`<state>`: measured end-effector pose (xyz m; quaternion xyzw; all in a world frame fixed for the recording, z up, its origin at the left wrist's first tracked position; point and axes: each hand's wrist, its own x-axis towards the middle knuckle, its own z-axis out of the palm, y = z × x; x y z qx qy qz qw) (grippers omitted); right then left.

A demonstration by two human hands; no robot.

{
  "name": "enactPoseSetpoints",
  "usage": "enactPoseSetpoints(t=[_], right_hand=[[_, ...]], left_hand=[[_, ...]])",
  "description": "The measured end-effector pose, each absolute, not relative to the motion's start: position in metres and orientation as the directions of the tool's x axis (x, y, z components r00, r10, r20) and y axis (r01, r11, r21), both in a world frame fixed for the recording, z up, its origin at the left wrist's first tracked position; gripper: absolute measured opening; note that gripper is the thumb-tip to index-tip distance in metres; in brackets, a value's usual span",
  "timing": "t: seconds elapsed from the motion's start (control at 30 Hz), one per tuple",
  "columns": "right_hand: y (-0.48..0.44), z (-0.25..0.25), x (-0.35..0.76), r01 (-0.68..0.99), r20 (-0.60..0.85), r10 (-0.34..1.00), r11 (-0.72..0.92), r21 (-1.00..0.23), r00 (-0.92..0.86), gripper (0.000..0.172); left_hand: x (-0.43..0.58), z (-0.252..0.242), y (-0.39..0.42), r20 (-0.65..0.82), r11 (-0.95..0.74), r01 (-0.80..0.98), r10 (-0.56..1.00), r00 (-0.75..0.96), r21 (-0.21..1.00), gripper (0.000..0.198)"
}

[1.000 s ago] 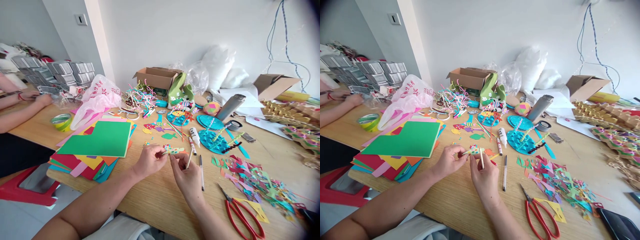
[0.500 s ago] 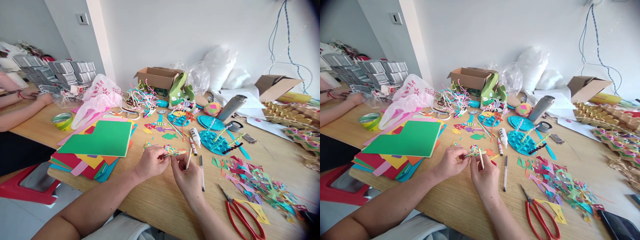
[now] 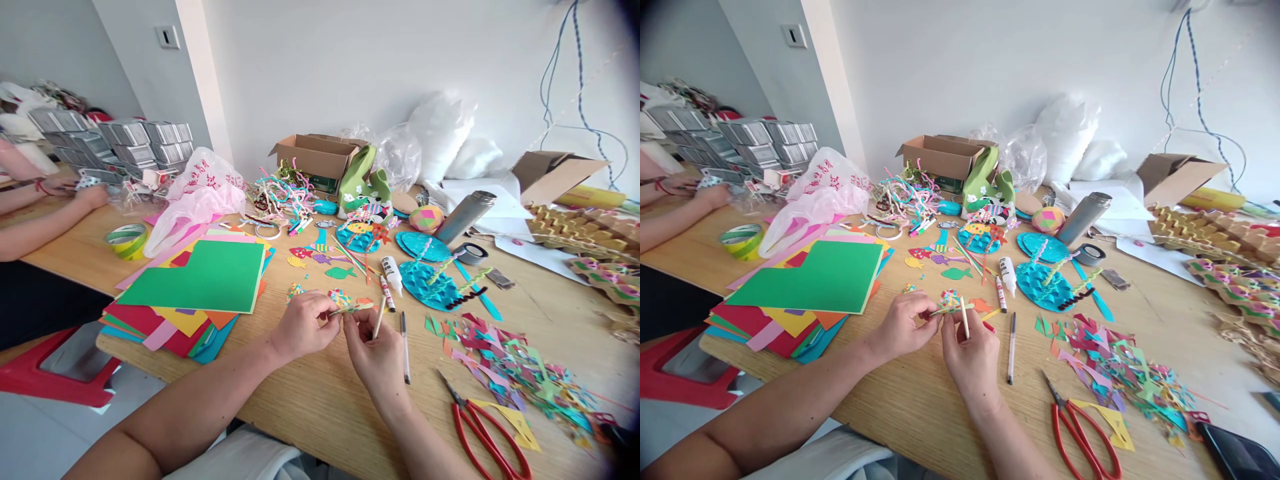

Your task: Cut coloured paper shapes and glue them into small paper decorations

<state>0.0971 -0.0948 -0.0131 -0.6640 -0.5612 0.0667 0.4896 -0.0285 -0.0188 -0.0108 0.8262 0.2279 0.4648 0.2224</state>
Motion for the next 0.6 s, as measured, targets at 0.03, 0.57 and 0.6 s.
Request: enactPoseSetpoints(t=[0.03, 0.57, 0.6], right_hand=[[-0.095, -0.014, 0.097, 0.683, 0.462, 0.81, 0.107, -0.722, 0.361, 0.023], [-0.102, -0.011, 0.098, 0.711, 0.585, 0.775, 0.27, -0.649, 0.239, 0.015], [-0.102, -0.012, 0.099, 0.735, 0.6, 0.773, 0.281, -0.617, 0.208, 0.015]], left_hand=[[-0.028, -0.011, -0.019, 0.668, -0.798, 0.17, 0.583, 0.462, 0.579, 0.016], [-0.031, -0.001, -0.012, 0.166, -0.222, 0.054, 0.851, 0.498, 0.974, 0.02], [-0.031, -0.001, -0.011, 0.149, -0.193, 0.036, 0.853, 0.5, 0.981, 0.02]])
